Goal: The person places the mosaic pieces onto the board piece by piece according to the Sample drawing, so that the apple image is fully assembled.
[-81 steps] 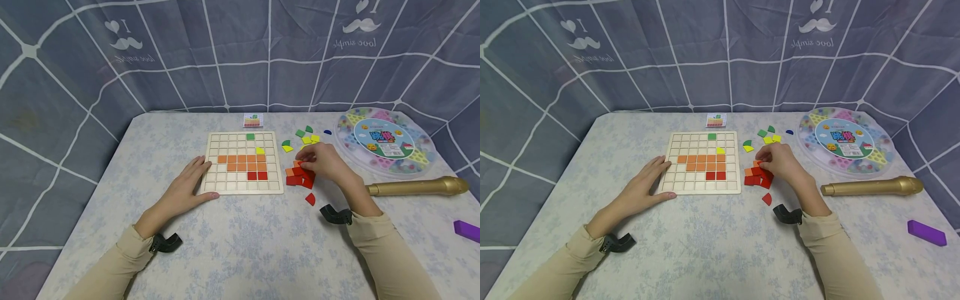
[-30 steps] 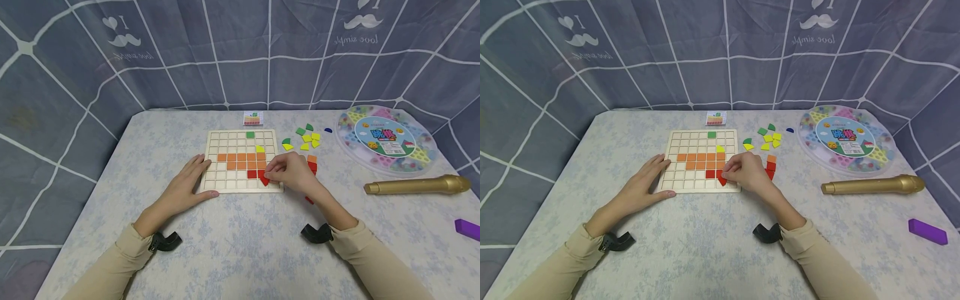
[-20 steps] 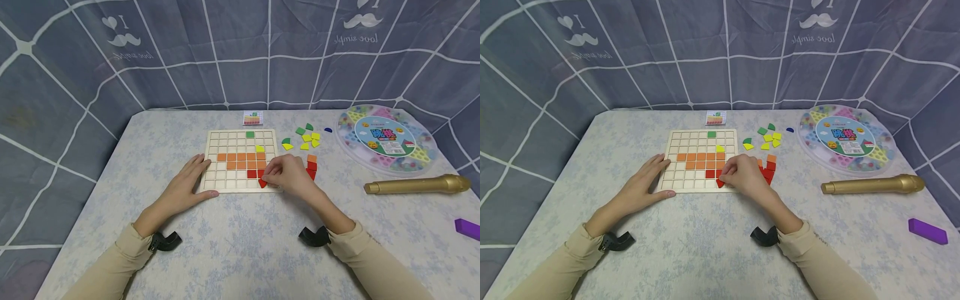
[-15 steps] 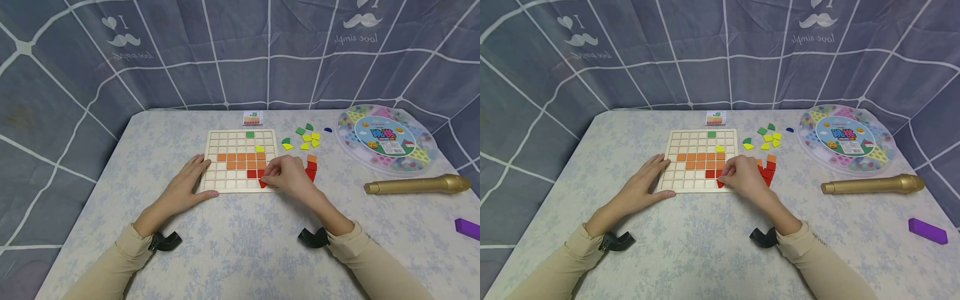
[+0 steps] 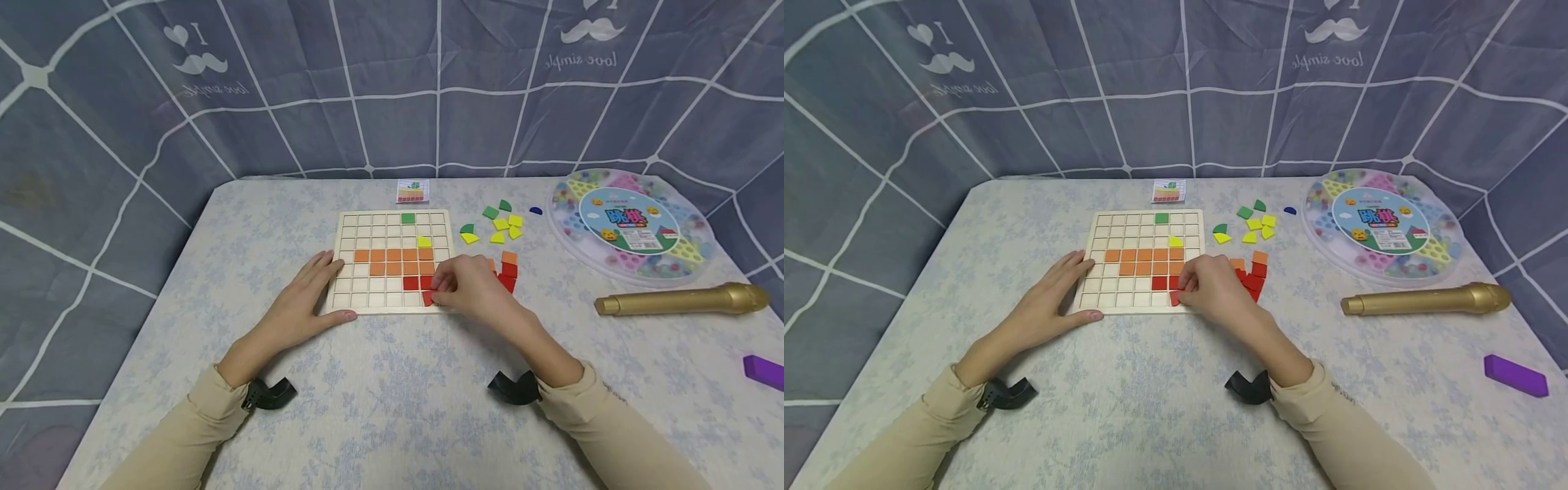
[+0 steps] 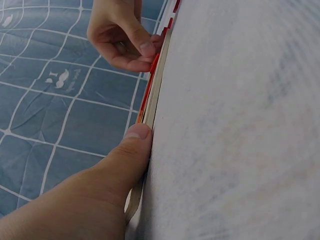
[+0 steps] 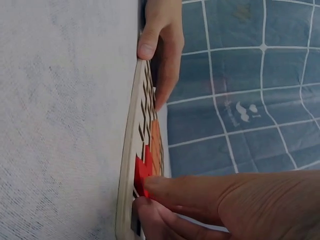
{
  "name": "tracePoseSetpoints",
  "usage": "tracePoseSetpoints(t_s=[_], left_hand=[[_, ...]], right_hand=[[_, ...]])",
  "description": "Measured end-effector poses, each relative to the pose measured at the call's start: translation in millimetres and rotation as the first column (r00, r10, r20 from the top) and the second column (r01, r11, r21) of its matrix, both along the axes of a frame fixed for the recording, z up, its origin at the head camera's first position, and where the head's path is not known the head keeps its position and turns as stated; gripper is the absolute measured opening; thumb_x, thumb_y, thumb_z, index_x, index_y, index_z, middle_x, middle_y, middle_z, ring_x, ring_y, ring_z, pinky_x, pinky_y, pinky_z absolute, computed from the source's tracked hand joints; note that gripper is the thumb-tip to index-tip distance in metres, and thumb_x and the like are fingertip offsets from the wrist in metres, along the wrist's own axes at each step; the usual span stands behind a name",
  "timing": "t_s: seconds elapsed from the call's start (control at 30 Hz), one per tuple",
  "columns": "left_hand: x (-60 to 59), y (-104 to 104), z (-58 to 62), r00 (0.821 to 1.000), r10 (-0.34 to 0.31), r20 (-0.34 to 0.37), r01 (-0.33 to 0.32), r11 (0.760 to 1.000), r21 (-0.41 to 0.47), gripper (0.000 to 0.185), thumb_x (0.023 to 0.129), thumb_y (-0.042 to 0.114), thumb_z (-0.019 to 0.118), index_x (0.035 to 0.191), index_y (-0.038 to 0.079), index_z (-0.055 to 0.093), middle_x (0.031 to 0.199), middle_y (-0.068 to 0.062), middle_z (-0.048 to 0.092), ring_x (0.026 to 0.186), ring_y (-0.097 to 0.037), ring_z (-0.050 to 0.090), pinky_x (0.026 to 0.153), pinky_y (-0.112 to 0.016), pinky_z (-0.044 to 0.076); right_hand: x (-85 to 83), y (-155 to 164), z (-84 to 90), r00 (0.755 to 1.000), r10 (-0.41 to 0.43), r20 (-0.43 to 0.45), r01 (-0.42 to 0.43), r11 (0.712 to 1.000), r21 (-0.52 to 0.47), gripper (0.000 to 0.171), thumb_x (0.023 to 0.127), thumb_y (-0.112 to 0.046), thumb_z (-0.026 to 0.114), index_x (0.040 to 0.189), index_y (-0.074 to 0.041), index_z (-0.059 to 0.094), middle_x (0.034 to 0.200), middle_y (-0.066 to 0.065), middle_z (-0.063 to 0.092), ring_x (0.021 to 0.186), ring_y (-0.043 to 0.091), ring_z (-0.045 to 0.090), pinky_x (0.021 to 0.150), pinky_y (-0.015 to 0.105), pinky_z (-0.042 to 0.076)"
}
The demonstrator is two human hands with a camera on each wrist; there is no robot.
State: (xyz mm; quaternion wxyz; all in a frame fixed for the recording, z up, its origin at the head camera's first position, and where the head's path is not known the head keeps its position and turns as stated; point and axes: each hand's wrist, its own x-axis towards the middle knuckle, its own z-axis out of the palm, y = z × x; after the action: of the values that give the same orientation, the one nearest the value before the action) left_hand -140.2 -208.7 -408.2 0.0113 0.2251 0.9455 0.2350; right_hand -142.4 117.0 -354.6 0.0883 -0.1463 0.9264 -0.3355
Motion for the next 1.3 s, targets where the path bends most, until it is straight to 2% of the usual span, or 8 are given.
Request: tracePoseSetpoints(t_s=[0.27, 0.4, 0.57, 0.67, 0.8, 0.93, 1.07, 1.3], left_hand=[[-0.3, -0.3, -0.6, 1.000, 0.002, 0.004, -0.002, 1.000, 0.002, 0.101, 0.090, 0.056, 0.079, 0.167, 0.012, 0.031, 0.176, -0.012, 0.019, 0.165, -0.033, 0.013, 0.126, -0.065, 0.027], [-0.5, -0.5, -1.0, 1.000, 0.003, 0.006, -0.003, 1.000, 0.004, 0.101, 0.091, 0.056, 0.079, 0.167, 0.012, 0.030, 0.176, -0.012, 0.019, 0.165, -0.033, 0.012, 0.126, -0.065, 0.026], [-1.0, -0.1, -0.4, 1.000, 0.000, 0.002, 0.000, 1.000, 0.006, 0.101, 0.090, 0.056, 0.079, 0.167, 0.012, 0.031, 0.176, -0.012, 0.020, 0.165, -0.033, 0.013, 0.126, -0.064, 0.026], [-0.6, -0.1, 0.2, 1.000, -0.001, -0.001, 0.001, 1.000, 0.002, 0.101, 0.090, 0.056, 0.080, 0.167, 0.011, 0.031, 0.176, -0.013, 0.020, 0.164, -0.034, 0.013, 0.126, -0.064, 0.027], [0.1, -0.7, 0.9, 1.000, -0.001, -0.002, 0.001, 1.000, 0.001, 0.101, 0.090, 0.055, 0.080, 0.166, 0.010, 0.031, 0.176, -0.014, 0.020, 0.164, -0.035, 0.013, 0.126, -0.064, 0.027], [0.4, -1.0, 1.2, 1.000, -0.002, -0.001, 0.002, 1.000, 0.003, 0.101, 0.090, 0.054, 0.080, 0.167, 0.011, 0.031, 0.176, -0.013, 0.019, 0.164, -0.035, 0.013, 0.126, -0.065, 0.027], [0.2, -1.5, 0.8, 1.000, 0.000, -0.004, 0.000, 1.000, 0.001, 0.101, 0.090, 0.055, 0.080, 0.167, 0.011, 0.031, 0.176, -0.013, 0.019, 0.164, -0.034, 0.013, 0.126, -0.065, 0.027], [-0.3, -0.6, 1.0, 1.000, -0.002, 0.000, 0.002, 1.000, -0.004, 0.101, 0.090, 0.056, 0.079, 0.167, 0.011, 0.031, 0.176, -0.013, 0.020, 0.164, -0.034, 0.013, 0.126, -0.064, 0.026]], right_hand=[[-0.4, -1.7, -0.8, 0.999, 0.032, -0.017, -0.031, 0.999, 0.024, 0.009, 0.087, -0.005, 0.085, 0.086, -0.008, 0.076, 0.076, 0.001, 0.069, 0.074, 0.017, 0.063, 0.070, 0.029, 0.055], [-4.0, 5.9, 6.4, 0.999, 0.037, -0.032, -0.036, 0.999, 0.017, 0.007, 0.088, -0.006, 0.084, 0.087, -0.008, 0.078, 0.077, 0.001, 0.071, 0.074, 0.017, 0.064, 0.068, 0.028, 0.055], [-13.4, 38.3, 25.0, 0.995, -0.047, -0.084, 0.050, 0.998, 0.033, 0.007, 0.091, -0.011, 0.082, 0.095, -0.007, 0.080, 0.082, 0.005, 0.075, 0.079, 0.020, 0.067, 0.070, 0.032, 0.052], [-17.6, 61.1, 34.6, 0.991, -0.107, -0.084, 0.112, 0.992, 0.054, 0.013, 0.092, -0.014, 0.081, 0.102, -0.007, 0.080, 0.086, 0.006, 0.076, 0.081, 0.022, 0.068, 0.074, 0.034, 0.050], [-23.0, 82.7, 39.7, 0.991, -0.121, -0.054, 0.126, 0.988, 0.093, 0.021, 0.092, -0.017, 0.082, 0.108, -0.003, 0.079, 0.091, 0.010, 0.077, 0.085, 0.025, 0.069, 0.074, 0.038, 0.049], [-29.4, 90.6, 35.2, 0.994, -0.105, 0.005, 0.103, 0.986, 0.131, 0.024, 0.091, -0.016, 0.082, 0.111, -0.002, 0.080, 0.094, 0.011, 0.077, 0.088, 0.026, 0.067, 0.074, 0.036, 0.049], [-35.3, 90.0, 25.0, 0.998, -0.036, 0.055, 0.029, 0.992, 0.124, 0.021, 0.089, -0.008, 0.083, 0.109, -0.005, 0.081, 0.091, 0.006, 0.076, 0.087, 0.023, 0.065, 0.072, 0.032, 0.053], [-40.9, 90.0, 9.5, 0.997, 0.065, 0.035, -0.069, 0.988, 0.139, 0.020, 0.086, -0.002, 0.084, 0.105, -0.006, 0.081, 0.086, 0.004, 0.072, 0.084, 0.022, 0.062, 0.071, 0.030, 0.053]])
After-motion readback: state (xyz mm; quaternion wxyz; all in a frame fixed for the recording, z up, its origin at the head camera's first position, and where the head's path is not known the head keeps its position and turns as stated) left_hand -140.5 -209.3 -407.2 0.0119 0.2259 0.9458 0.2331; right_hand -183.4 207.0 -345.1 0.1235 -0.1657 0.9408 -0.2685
